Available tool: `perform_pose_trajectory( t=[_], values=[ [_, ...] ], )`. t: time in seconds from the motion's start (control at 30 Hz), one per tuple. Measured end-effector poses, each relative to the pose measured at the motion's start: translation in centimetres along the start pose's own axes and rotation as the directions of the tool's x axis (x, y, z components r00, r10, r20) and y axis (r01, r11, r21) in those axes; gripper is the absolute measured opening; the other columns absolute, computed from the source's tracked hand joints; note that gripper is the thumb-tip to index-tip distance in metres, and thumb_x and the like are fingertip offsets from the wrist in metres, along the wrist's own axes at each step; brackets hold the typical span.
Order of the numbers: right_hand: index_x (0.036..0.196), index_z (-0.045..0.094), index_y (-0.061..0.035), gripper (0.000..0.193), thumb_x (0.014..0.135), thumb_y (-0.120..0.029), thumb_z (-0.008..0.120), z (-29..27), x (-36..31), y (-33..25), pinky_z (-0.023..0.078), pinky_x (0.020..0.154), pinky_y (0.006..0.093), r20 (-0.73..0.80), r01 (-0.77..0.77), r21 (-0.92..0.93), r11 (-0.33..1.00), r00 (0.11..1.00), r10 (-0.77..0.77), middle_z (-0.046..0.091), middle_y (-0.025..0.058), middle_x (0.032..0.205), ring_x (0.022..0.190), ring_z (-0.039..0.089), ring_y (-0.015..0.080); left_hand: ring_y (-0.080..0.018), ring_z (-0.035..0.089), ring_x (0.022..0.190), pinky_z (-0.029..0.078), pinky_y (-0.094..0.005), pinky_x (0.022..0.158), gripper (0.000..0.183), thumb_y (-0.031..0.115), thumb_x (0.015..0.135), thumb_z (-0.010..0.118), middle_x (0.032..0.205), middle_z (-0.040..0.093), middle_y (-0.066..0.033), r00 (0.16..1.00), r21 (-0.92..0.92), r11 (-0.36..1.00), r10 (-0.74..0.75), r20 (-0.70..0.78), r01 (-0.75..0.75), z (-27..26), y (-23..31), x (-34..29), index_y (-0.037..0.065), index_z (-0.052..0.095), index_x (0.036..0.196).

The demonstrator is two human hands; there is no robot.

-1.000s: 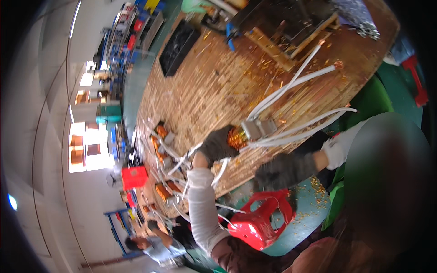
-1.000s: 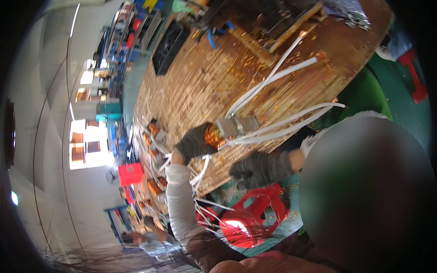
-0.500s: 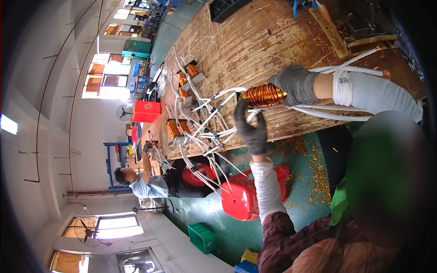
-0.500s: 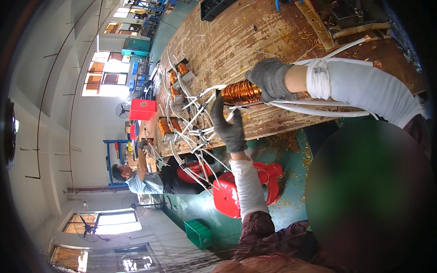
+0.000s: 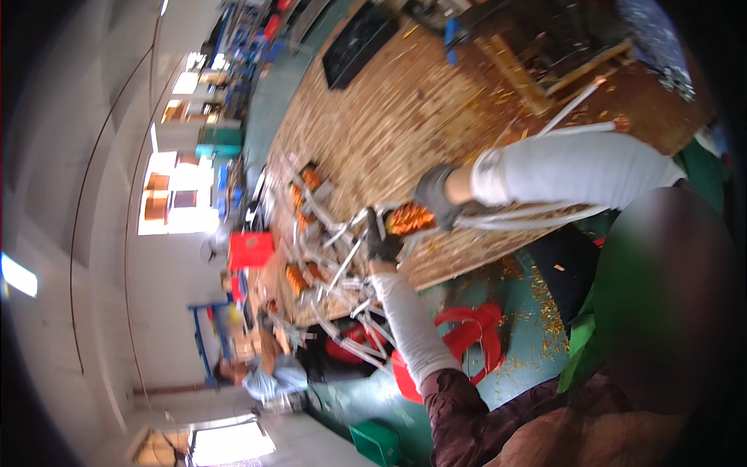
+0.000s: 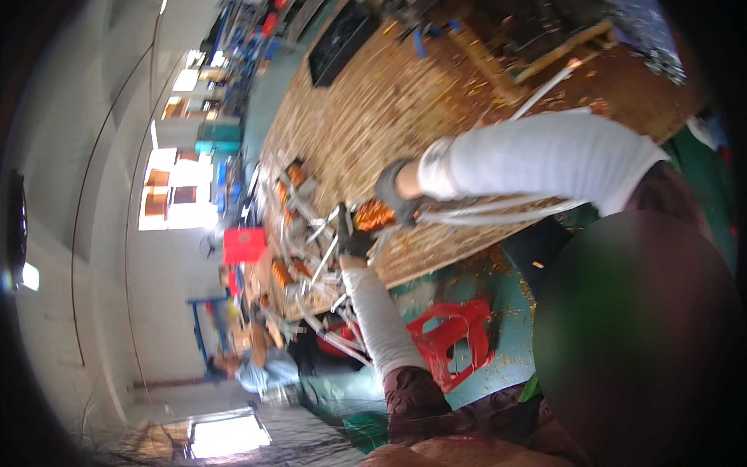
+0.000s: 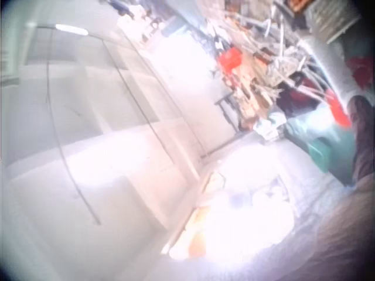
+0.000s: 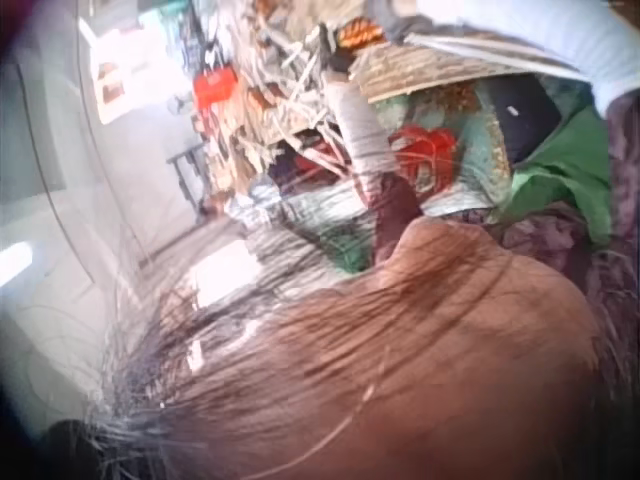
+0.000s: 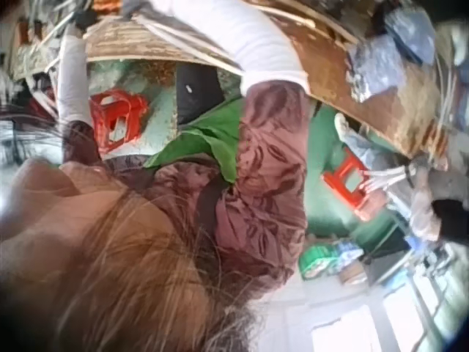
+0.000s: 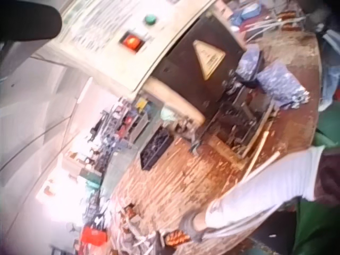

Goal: Crimping metal terminals onto wires connected to copper coils using a terminal machine.

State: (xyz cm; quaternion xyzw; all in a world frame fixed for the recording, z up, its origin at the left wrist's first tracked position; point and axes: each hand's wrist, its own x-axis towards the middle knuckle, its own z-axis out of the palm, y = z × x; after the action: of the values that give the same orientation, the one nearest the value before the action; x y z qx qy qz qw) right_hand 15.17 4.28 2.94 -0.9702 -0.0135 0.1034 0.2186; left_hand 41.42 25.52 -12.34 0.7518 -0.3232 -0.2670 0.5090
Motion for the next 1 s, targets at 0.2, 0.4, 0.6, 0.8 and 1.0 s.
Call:
perform_pose_trajectory(
  t=[0.2,0.4,0.6,0.8,1.0],
  values=[
    [0.069,0.067,-0.0113,0.023,0.052,-0.026,0.070,0.8,-2.8,-2.1,0.049,0.055,0.0374,-0.295,0.013,0.019,1.000,0.955,-0.007,0.065,0.0068,0.067,0.064,0.063,0.0254,-0.0277,0.057,0.091,0.046,-0.0398,0.082,0.044,0.035,0.087,0.054,0.098,0.060,-0.0147,0.971,-0.335,0.934,-0.047,0.235,0.126,9.6,5.1,1.6,0.001,0.050,0.114],
    [0.114,0.056,-0.0159,0.038,0.076,-0.020,0.056,6.3,-1.0,-3.7,0.043,0.045,0.0407,-0.553,-0.171,0.058,0.983,0.815,0.175,0.063,0.0066,0.065,0.057,0.061,0.0236,-0.0275,0.061,0.079,0.051,-0.0395,0.074,0.041,0.027,0.084,0.062,0.088,0.062,-0.0162,0.961,-0.586,0.763,-0.185,0.207,0.273,7.9,13.9,-2.4,-0.001,0.051,0.111],
    [0.104,0.051,0.0016,0.042,0.070,-0.020,0.062,1.0,-3.6,-2.7,0.046,0.050,0.0392,-0.347,-0.073,-0.052,0.996,0.936,0.051,0.064,0.0115,0.071,0.065,0.064,0.0249,-0.0186,0.052,0.059,0.048,-0.0345,0.058,0.037,0.021,0.085,0.060,0.073,0.057,-0.0131,0.983,-0.383,0.913,-0.087,0.161,0.143,6.7,17.4,1.1,-0.005,0.050,0.110],
    [0.106,0.054,-0.0023,0.053,0.063,-0.028,0.070,-0.6,0.1,-0.1,0.048,0.055,0.0368,-0.245,-0.187,-0.072,0.980,0.955,0.164,0.065,0.0084,0.076,0.069,0.064,0.0238,-0.0216,0.056,0.067,0.048,-0.0370,0.065,0.039,0.026,0.086,0.058,0.079,0.059,-0.0109,0.958,-0.441,0.864,-0.141,0.251,0.243,6.9,15.2,7.4,-0.003,0.052,0.112],
    [0.095,0.065,-0.0078,0.034,0.063,-0.018,0.066,-0.9,0.7,-0.5,0.046,0.052,0.0369,-0.316,-0.205,-0.055,0.977,0.932,0.178,0.066,0.0073,0.075,0.068,0.064,0.0224,-0.0229,0.059,0.074,0.048,-0.0346,0.069,0.031,0.027,0.090,0.050,0.083,0.062,-0.0113,0.942,-0.249,0.936,-0.176,0.285,0.250,3.8,10.0,10.3,-0.002,0.058,0.100]
  ],
)
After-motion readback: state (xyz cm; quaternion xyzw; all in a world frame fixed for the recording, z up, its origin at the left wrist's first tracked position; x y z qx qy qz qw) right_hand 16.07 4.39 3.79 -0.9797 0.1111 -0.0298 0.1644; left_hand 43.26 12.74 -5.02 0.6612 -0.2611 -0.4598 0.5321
